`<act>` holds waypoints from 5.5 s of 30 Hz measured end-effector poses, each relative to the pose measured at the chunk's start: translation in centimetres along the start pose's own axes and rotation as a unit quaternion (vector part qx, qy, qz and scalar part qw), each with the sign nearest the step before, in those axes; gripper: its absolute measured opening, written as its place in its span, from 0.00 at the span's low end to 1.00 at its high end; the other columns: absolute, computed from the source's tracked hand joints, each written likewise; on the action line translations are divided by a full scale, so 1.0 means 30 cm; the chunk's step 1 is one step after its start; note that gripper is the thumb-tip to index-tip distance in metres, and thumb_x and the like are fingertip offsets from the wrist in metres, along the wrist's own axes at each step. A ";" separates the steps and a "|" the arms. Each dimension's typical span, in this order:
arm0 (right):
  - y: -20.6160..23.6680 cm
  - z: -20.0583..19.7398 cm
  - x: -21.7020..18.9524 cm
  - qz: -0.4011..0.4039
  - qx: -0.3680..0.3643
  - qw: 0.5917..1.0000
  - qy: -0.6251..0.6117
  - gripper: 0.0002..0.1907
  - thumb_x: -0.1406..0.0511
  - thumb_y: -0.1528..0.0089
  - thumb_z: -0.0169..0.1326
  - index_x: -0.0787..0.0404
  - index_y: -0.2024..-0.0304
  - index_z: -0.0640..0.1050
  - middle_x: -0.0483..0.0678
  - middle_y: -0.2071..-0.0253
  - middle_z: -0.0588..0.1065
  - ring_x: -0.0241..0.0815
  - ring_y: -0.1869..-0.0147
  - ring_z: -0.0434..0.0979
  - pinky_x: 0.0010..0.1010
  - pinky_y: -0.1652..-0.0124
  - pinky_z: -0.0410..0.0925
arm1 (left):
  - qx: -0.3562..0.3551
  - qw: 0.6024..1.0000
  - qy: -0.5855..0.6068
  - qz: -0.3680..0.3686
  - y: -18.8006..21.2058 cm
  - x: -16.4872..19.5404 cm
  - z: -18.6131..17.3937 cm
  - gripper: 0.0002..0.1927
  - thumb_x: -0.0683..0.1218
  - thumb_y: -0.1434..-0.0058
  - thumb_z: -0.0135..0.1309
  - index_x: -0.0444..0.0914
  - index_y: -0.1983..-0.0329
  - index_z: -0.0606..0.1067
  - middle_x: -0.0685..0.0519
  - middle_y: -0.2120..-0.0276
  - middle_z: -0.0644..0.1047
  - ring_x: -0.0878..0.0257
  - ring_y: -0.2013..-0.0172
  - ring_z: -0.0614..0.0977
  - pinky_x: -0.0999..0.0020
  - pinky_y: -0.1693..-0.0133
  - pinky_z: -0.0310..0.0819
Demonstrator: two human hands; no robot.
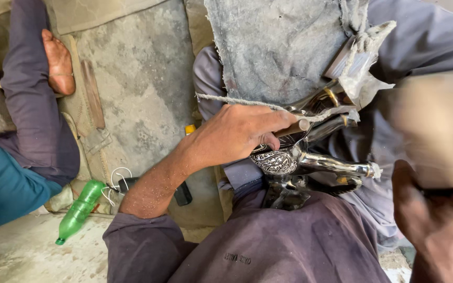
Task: The person sits on the floor with a silver-colored metal animal figurine on their lap and engraves decorative patterns into it, holding a chisel against the surface and striking it with a wooden mallet. They reposition the chisel and rotate the figurine to work on different areas of the design.
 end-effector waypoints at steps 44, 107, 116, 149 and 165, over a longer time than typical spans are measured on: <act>-0.212 -0.040 -0.024 -0.118 -0.130 0.966 0.191 0.21 0.79 0.36 0.50 0.73 0.40 0.72 0.60 0.60 0.76 0.48 0.65 0.76 0.35 0.64 0.69 | 0.133 0.987 -0.055 -0.078 0.081 -0.034 0.062 0.18 0.46 0.37 0.61 0.41 0.45 0.74 0.51 0.70 0.81 0.61 0.70 0.86 0.68 0.72 0.83; 0.071 0.007 0.127 0.065 -0.006 0.991 0.121 0.20 0.62 0.38 0.67 0.68 0.52 0.75 0.53 0.61 0.81 0.46 0.57 0.82 0.37 0.53 0.72 | 0.426 0.866 0.147 -0.218 0.381 -0.022 0.262 0.20 0.44 0.31 0.58 0.34 0.42 0.65 0.51 0.63 0.82 0.64 0.63 0.87 0.71 0.62 0.85; -0.005 -0.033 -0.054 0.007 -0.020 1.000 0.001 0.22 0.66 0.39 0.63 0.69 0.48 0.69 0.51 0.58 0.78 0.39 0.54 0.78 0.31 0.54 0.71 | 0.487 0.844 0.207 -0.088 0.187 -0.037 0.267 0.18 0.46 0.25 0.53 0.35 0.43 0.60 0.49 0.62 0.82 0.62 0.61 0.89 0.73 0.62 0.90; -0.353 -0.093 -0.328 -0.347 -0.156 0.858 0.345 0.28 0.85 0.45 0.45 0.78 0.41 0.71 0.68 0.57 0.75 0.57 0.56 0.80 0.39 0.56 0.74 | 0.295 0.954 -0.042 -0.037 0.057 -0.067 0.199 0.24 0.45 0.32 0.60 0.44 0.36 0.67 0.54 0.69 0.80 0.67 0.74 0.79 0.73 0.79 0.74; 0.068 0.077 0.250 -0.088 0.078 0.992 -0.051 0.20 0.76 0.37 0.63 0.70 0.47 0.69 0.58 0.48 0.75 0.45 0.49 0.82 0.34 0.49 0.78 | -0.101 0.980 -0.171 -0.006 -0.114 -0.009 0.145 0.17 0.38 0.27 0.44 0.47 0.39 0.70 0.51 0.81 0.76 0.61 0.81 0.81 0.65 0.80 0.77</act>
Point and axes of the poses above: each hand's wrist, its own y-axis away from the middle knuckle, its own z-axis out of the palm, x = y × z, the point moved 2 cm from there along -y, towards the middle knuckle
